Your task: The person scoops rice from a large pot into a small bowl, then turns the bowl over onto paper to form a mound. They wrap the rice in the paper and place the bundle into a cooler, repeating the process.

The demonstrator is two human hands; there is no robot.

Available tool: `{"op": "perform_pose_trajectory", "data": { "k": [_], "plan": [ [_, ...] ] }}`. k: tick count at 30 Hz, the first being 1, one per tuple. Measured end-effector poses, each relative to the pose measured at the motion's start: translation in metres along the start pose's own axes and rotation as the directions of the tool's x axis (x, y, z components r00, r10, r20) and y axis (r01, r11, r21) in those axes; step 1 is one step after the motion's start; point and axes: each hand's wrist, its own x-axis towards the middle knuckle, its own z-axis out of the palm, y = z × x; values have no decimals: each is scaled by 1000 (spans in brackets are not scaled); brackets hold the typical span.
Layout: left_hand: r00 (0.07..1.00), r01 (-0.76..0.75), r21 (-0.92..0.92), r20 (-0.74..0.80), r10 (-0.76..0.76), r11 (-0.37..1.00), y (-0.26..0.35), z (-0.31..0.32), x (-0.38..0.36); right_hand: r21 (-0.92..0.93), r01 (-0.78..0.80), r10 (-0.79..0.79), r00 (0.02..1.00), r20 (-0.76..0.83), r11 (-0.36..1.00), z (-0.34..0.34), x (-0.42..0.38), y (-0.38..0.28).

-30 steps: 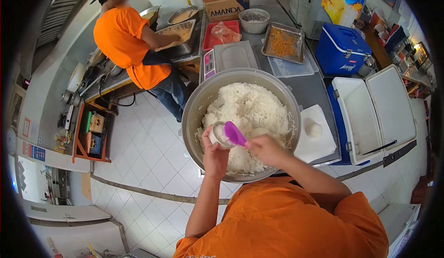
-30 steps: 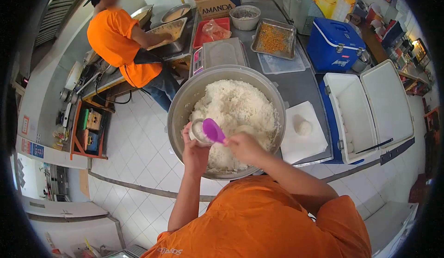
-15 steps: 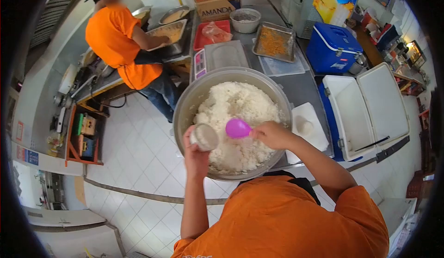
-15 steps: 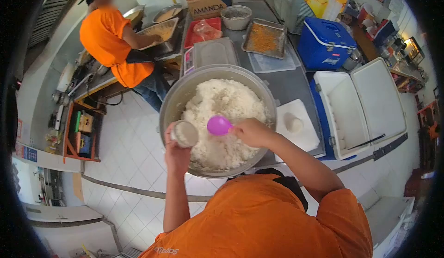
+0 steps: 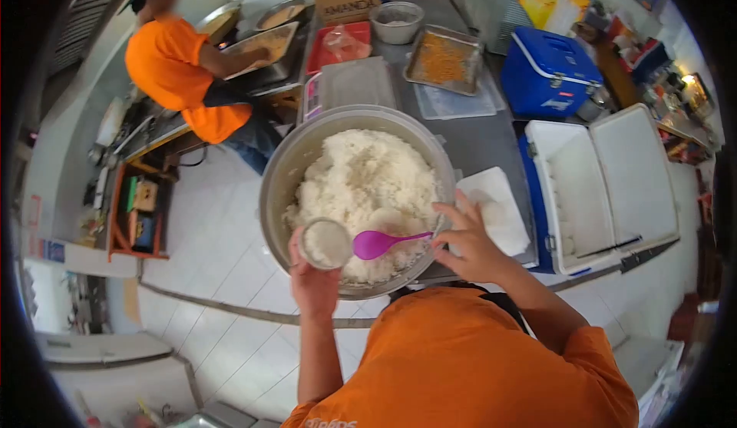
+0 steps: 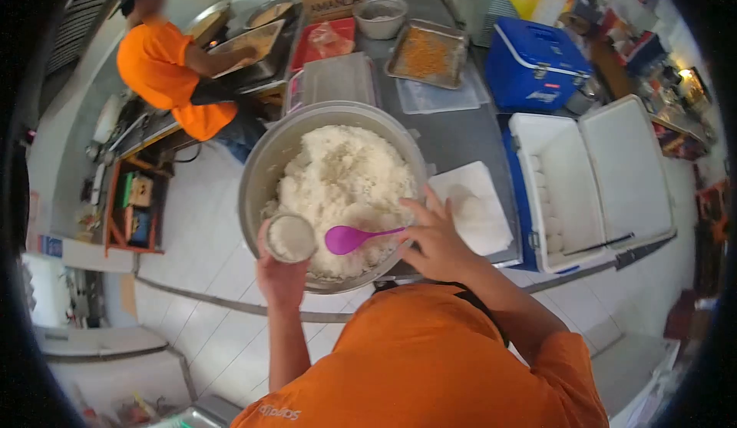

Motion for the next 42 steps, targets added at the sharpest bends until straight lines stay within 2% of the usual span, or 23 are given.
{"op": "perform_pose_trajectory", "data": {
  "k": [2, 4, 5, 8, 10, 11, 12, 15, 17, 19, 20, 21, 23, 25, 26, 28, 31, 33, 34, 36, 38, 40, 42],
  "plan": [
    [1000, -7, -35, 10, 8, 999, -27, 23, -3, 147, 74, -53, 988, -143, 986, -9, 0, 8],
    [995, 37, -102, -90, -46, 994, -61, 47, -4, 537, 76, 37, 980, -196, 840, -23, 0, 13],
    [999, 33, -125, -26, -37, 992, -74, 68, -5, 431, 218, -116, 961, -249, 876, -19, 1, 28],
    [995, 96, -199, 58, -86, 975, -112, 116, -11, 617, 307, -82, 928, -364, 725, -36, -1, 15],
    [994, 111, -162, 27, -108, 980, -140, 130, -11, 474, 389, -220, 901, -373, 790, -34, -2, 37],
    [997, 61, -135, -41, -67, 989, -167, 127, -4, 604, 377, -131, 902, -411, 702, -23, -2, 51],
    [976, 189, -364, 168, -136, 912, -186, 106, 4, 724, 365, -48, 907, -419, 585, -19, 2, 64],
    [956, 295, -44, 26, -294, 955, -182, 173, -3, 778, 296, -20, 939, -342, 554, -42, -3, 97],
    [925, 376, 34, -81, -373, 926, -199, 175, -17, 853, 360, 37, 915, -403, 379, -28, 3, 137],
    [987, 141, 538, -11, -160, 831, -222, 166, -36, 883, 340, 128, 909, -397, 323, -7, 10, 186],
    [987, 143, 540, -17, -158, 830, -234, 152, -42, 906, 321, 228, 894, -386, 274, 1, 16, 209],
    [940, 204, 617, 93, -327, 761, -247, 133, -42, 908, 319, 227, 896, -383, 271, 5, 24, 231],
    [853, 245, 692, 179, -491, 679, -271, 105, -46, 862, 284, 301, 853, -427, 420, 14, 42, 275],
    [867, -109, 951, 234, -441, 291, -297, 90, -46, 808, 233, 270, 862, -429, 542, 31, 73, 332],
    [866, -108, 951, 234, -443, 291, -318, 70, -45, 736, 181, 241, 871, -428, 652, 35, 83, 348],
    [822, -546, 837, 544, -167, 39, -356, 29, -43, 603, 30, 293, 854, -430, 797, 29, 94, 348],
    [776, -629, 777, 626, -69, -23, -363, 34, -40, 490, -79, 305, 863, -403, 868, 28, 99, 342],
    [786, -616, 788, 612, -89, -19, -365, 30, -38, 158, -152, 217, 778, -590, 976, 15, 83, 313],
    [797, -600, 800, 595, -103, -22, -368, 25, -37, 152, -149, 210, 782, -587, 977, 12, 69, 307],
    [790, -609, 791, 598, -137, -57, -371, 18, -31, 253, -27, 215, 622, -753, 967, 15, 34, 291],
    [784, -614, 784, 594, -183, -87, -372, 14, -32, 497, 32, 365, 638, -678, 867, 29, -28, 281],
    [822, -565, 821, 551, -144, -82, -376, 19, -28, 322, -156, 301, 829, -472, 934, 44, -102, 278],
    [872, -468, 878, 442, -210, -96, -366, 32, -27, 152, -103, 149, 930, -336, 983, 32, -144, 234]
  ]
}}
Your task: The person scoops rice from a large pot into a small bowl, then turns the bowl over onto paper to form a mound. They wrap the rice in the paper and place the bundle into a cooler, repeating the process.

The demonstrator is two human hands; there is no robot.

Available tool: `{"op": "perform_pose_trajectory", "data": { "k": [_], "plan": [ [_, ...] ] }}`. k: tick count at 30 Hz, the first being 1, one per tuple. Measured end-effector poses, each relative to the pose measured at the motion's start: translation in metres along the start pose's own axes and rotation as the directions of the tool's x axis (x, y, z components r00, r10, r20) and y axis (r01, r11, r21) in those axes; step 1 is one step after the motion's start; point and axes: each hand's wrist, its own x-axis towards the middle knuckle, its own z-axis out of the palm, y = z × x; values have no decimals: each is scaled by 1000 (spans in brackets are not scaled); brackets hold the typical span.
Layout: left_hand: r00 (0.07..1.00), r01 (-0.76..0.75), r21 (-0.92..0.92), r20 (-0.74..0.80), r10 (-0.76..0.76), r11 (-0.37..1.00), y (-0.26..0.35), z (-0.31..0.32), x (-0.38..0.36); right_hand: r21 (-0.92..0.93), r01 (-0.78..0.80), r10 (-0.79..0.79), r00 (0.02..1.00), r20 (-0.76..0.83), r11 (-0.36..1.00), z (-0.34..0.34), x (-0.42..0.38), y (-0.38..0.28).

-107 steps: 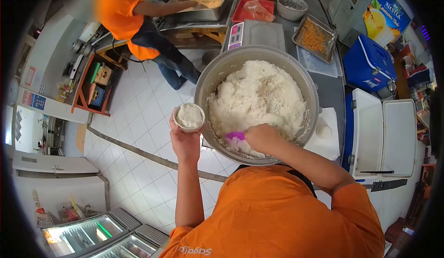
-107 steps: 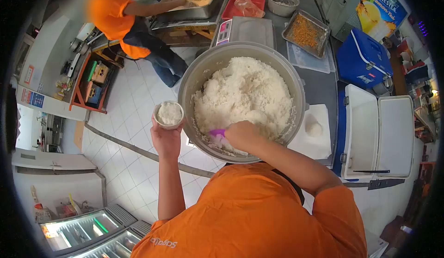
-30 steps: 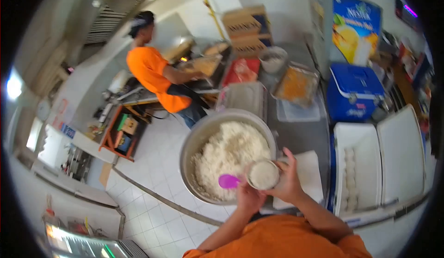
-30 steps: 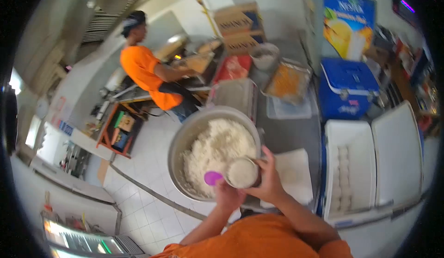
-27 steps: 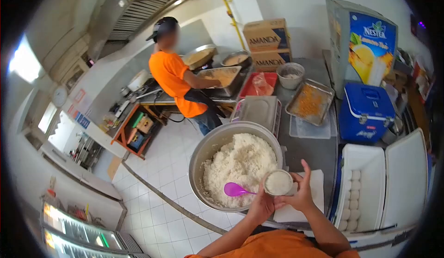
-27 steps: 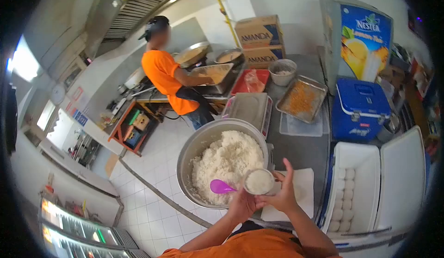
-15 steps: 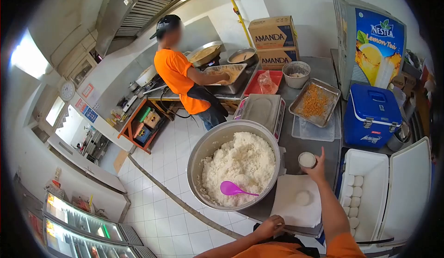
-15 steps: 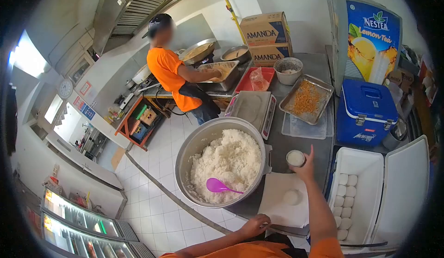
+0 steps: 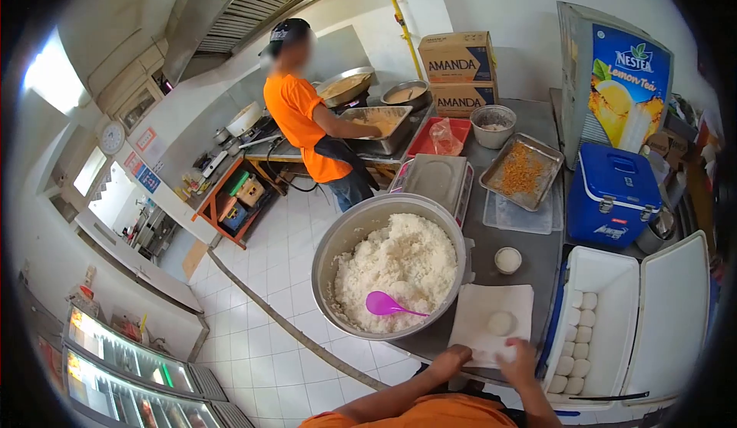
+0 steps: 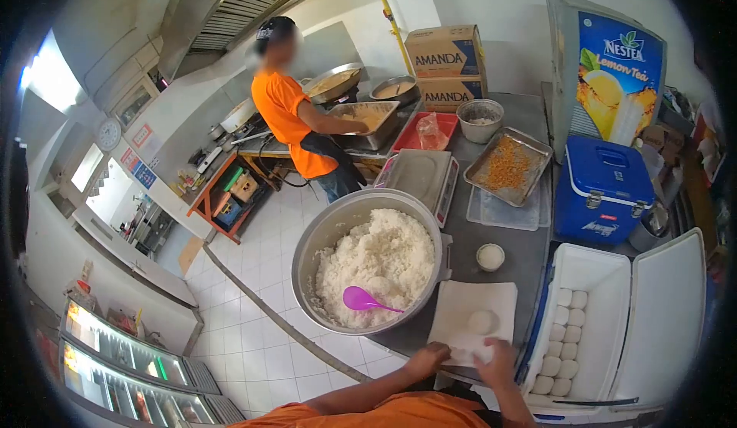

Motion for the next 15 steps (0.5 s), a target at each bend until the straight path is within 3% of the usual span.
{"op": "perform_pose_trajectory", "data": {
  "k": [1, 2, 3, 4, 5, 7, 8, 9, 10, 11, 14, 15],
  "plan": [
    [990, 119, 7, 80, -119, 993, 3, -8, 2, -54, 110, -102, 986, 131, 992, 4, -16, 13],
    [991, 107, 2, 82, -107, 994, 0, -13, 5, -93, 223, -192, 945, 264, 970, 12, -30, 28],
    [962, 198, -98, 211, -175, 975, -11, -17, 8, -103, 218, -185, 948, 258, 971, 28, -41, 48],
    [912, 298, -181, 343, -224, 937, -16, -20, 10, -138, 151, -92, 928, 362, 979, 49, -49, 73],
    [914, 288, -181, 345, -214, 940, -15, -27, 10, -176, 87, 3, 890, 455, 981, 58, -53, 86],
    [923, 74, 26, 377, -79, 997, -15, -39, 8, -179, 91, -11, 916, 402, 980, 42, -46, 57],
    [920, 71, 33, 384, -78, 997, -13, -36, 5, -179, 100, -30, 934, 357, 979, 34, -41, 39],
    [975, -166, 39, 158, 158, 985, -11, -27, 2, -172, 95, -29, 935, 352, 980, 33, -41, 32],
    [917, -386, 100, -69, 393, 917, -12, -17, -2, -262, 146, -80, 966, 247, 954, 32, -40, 27],
    [917, -386, 105, -65, 394, 916, -15, -9, -4, -356, 184, -141, 980, 144, 916, 34, -40, 24],
    [916, -387, 130, -64, 397, 913, -28, 5, -4, -421, 260, -181, 959, 219, 869, 54, -48, 45],
    [952, -298, 47, -57, 300, 953, -29, 3, -5, -424, 260, -182, 959, 216, 868, 51, -47, 40]
  ]
}}
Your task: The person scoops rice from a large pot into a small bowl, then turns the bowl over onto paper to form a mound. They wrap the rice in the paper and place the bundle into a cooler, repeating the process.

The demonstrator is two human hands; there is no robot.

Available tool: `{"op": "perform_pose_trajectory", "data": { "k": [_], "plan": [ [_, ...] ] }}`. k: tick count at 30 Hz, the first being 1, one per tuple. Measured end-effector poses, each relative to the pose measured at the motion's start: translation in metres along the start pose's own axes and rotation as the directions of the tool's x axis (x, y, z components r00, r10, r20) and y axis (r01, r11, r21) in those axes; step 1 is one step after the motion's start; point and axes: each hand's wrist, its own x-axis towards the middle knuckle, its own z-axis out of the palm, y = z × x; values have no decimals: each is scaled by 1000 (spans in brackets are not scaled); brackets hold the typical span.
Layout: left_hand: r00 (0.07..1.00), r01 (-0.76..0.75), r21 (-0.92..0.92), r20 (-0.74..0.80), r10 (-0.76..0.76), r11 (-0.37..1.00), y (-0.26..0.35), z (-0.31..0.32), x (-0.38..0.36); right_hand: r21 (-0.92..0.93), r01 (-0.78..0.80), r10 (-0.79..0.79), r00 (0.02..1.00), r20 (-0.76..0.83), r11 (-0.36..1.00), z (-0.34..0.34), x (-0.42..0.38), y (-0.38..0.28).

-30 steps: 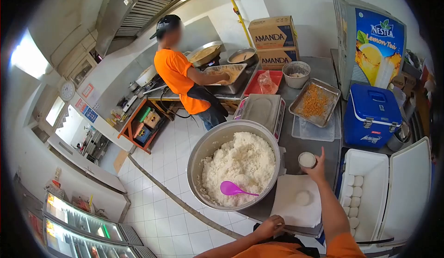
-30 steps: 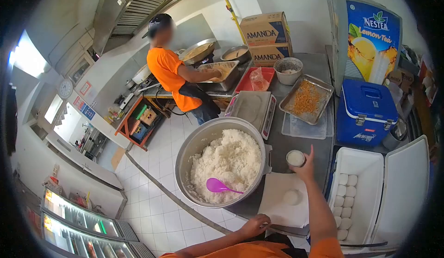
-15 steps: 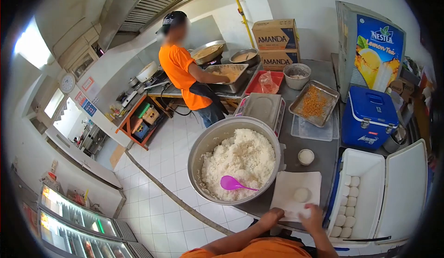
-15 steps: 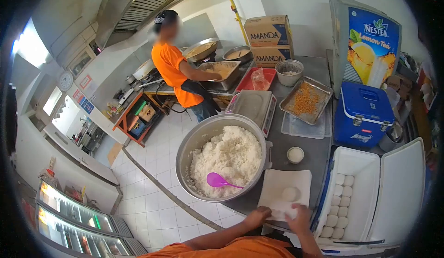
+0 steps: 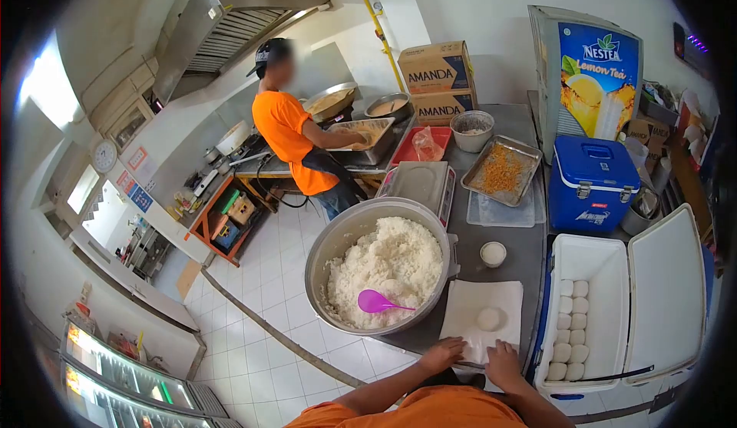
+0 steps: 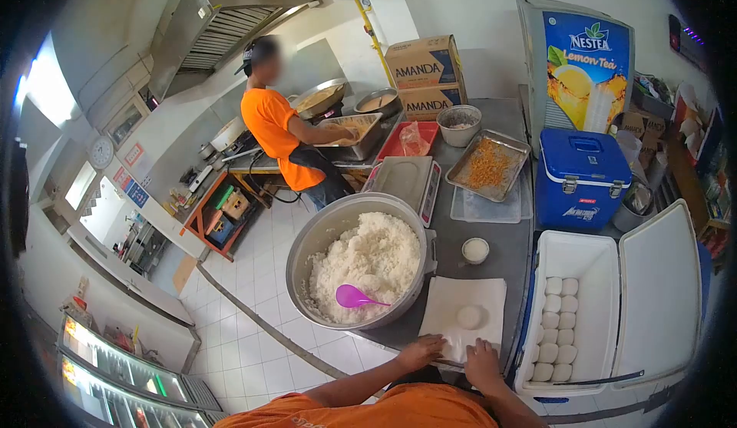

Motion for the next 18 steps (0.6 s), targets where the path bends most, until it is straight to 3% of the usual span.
{"op": "perform_pose_trajectory", "data": {
  "k": [1, 2, 5, 7, 9, 11, 13, 15, 18],
  "plan": [
    [995, 103, -78, 20, -102, 992, -2, 0, -2, 81, -31, 21, 992, 124, 996, -16, 2, -8],
    [995, 99, -80, 16, -98, 992, -6, 0, -3, 156, -71, 31, 968, 248, 985, -31, 4, -15],
    [998, 70, -67, 8, -70, 995, -19, -4, -1, 191, -8, -21, 988, 150, 982, -56, 6, -27],
    [950, 238, -78, 226, -215, 968, -9, -23, 13, 213, -33, 10, 994, 111, 976, -19, 3, -7],
    [940, 277, -77, 229, -253, 958, 4, -32, 22, 240, -59, 42, 996, 74, 969, -6, 5, 6],
    [927, 318, -78, 237, -292, 945, 6, -32, 26, 366, -43, 82, 992, -91, 930, -18, 9, 11],
    [977, 183, -142, 138, -164, 973, 9, -28, 27, 384, -57, 86, 994, -60, 921, -23, 12, 12],
    [969, 222, -102, 135, -207, 970, 13, -29, 29, 357, -143, 136, 990, 44, 923, -31, 17, 12],
    [960, 245, -44, 150, -236, 969, 13, -35, 31, 408, -149, 166, 986, -7, 901, -18, 20, 18]
  ]
}}
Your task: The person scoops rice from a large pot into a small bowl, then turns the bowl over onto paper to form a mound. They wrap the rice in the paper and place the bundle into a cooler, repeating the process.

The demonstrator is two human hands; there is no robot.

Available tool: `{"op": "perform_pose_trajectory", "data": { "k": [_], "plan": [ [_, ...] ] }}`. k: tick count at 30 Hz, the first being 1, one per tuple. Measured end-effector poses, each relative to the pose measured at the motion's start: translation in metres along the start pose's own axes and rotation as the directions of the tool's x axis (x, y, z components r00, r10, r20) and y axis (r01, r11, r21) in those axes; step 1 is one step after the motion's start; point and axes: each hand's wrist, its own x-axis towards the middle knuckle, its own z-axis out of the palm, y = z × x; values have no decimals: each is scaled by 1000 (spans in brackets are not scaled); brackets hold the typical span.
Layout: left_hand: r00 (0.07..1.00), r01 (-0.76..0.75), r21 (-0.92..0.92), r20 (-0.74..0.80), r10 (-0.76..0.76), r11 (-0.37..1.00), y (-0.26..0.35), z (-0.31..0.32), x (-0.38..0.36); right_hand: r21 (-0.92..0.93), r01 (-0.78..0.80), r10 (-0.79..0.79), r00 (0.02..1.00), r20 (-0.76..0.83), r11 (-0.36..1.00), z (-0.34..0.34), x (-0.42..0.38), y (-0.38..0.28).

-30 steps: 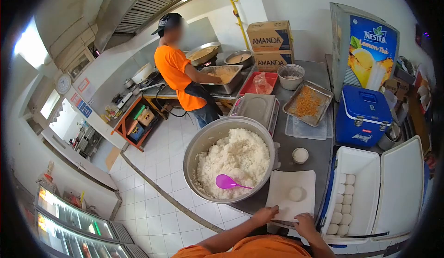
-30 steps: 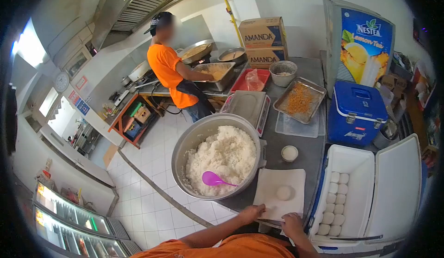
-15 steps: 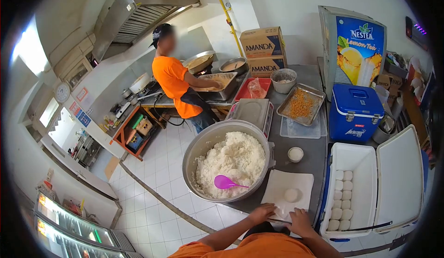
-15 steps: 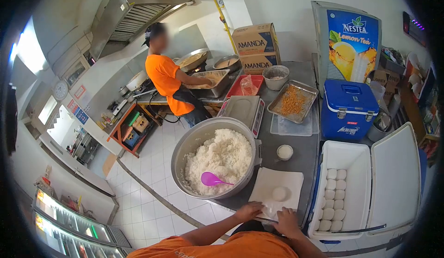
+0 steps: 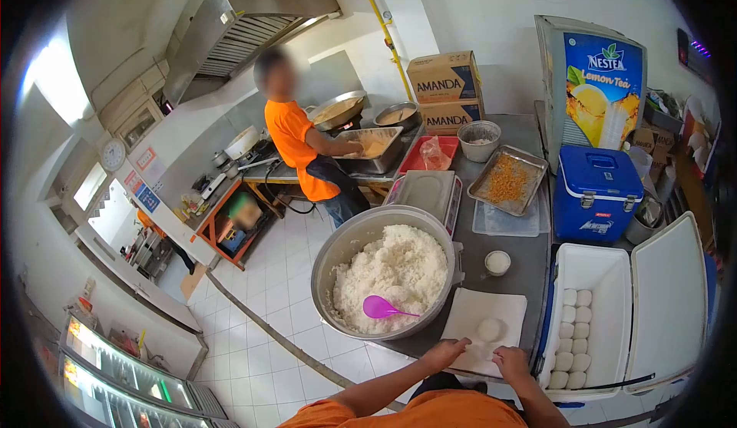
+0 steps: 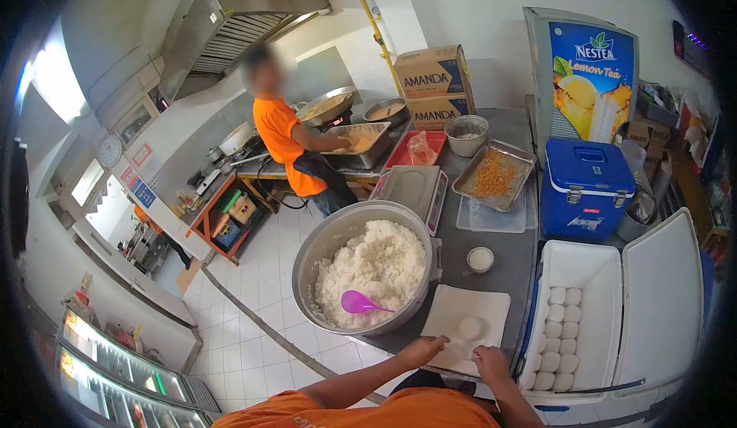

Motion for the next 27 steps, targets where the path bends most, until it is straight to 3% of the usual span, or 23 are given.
{"op": "perform_pose_trajectory", "data": {
  "k": [5, 7, 9, 10, 12, 17, 19, 20, 21, 22, 23, 25, 26, 27],
  "plan": [
    [994, 35, 40, 98, -39, 999, -4, 2, 5, 132, 40, -50, 996, 71, 990, -14, 5, -7],
    [996, 66, -58, 65, -62, 996, -5, 3, 6, 146, 88, -102, 991, 88, 985, -18, 5, -10],
    [996, 76, -91, 62, -70, 993, -7, 1, 8, 254, -99, 55, 983, 173, 962, -17, 5, -8],
    [995, 84, -123, 58, -78, 989, -7, 0, 9, 254, -100, 56, 983, 175, 962, -15, 5, -4],
    [994, 90, -109, 74, -82, 990, -5, -2, 9, 163, -40, 27, 996, 80, 986, -10, 5, 2],
    [1000, -20, -19, -12, 20, 1000, 18, -19, 9, 213, -61, 65, 998, -13, 975, -11, 16, -5],
    [992, 115, 123, 47, -121, 986, 17, -15, 12, 265, -62, 71, 997, -24, 962, -17, 25, -10],
    [991, 115, 123, 47, -122, 986, 17, -12, 11, 302, -80, 94, 995, -32, 950, -20, 32, -12],
    [984, 5, 279, -172, 45, 960, 23, -10, 9, 339, -98, 118, 992, -39, 936, -21, 36, -13],
    [905, -64, 446, -351, 240, 893, 25, -7, 8, 338, -100, 120, 992, -40, 936, -16, 41, -6],
    [906, -65, 442, -349, 239, 895, 27, -2, 8, 379, -153, 197, 977, -80, 913, -8, 50, 4],
    [915, -253, 395, -200, 352, 883, 29, 24, 10, 416, -208, 277, 954, -112, 885, 7, 63, 23],
    [948, -262, 279, -107, 301, 924, 31, 37, 14, 440, -212, 327, 923, -205, 873, 13, 68, 31],
    [947, -262, 276, -109, 301, 925, 37, 39, 15, 464, -212, 375, 879, -294, 860, 17, 69, 35]
  ]
}}
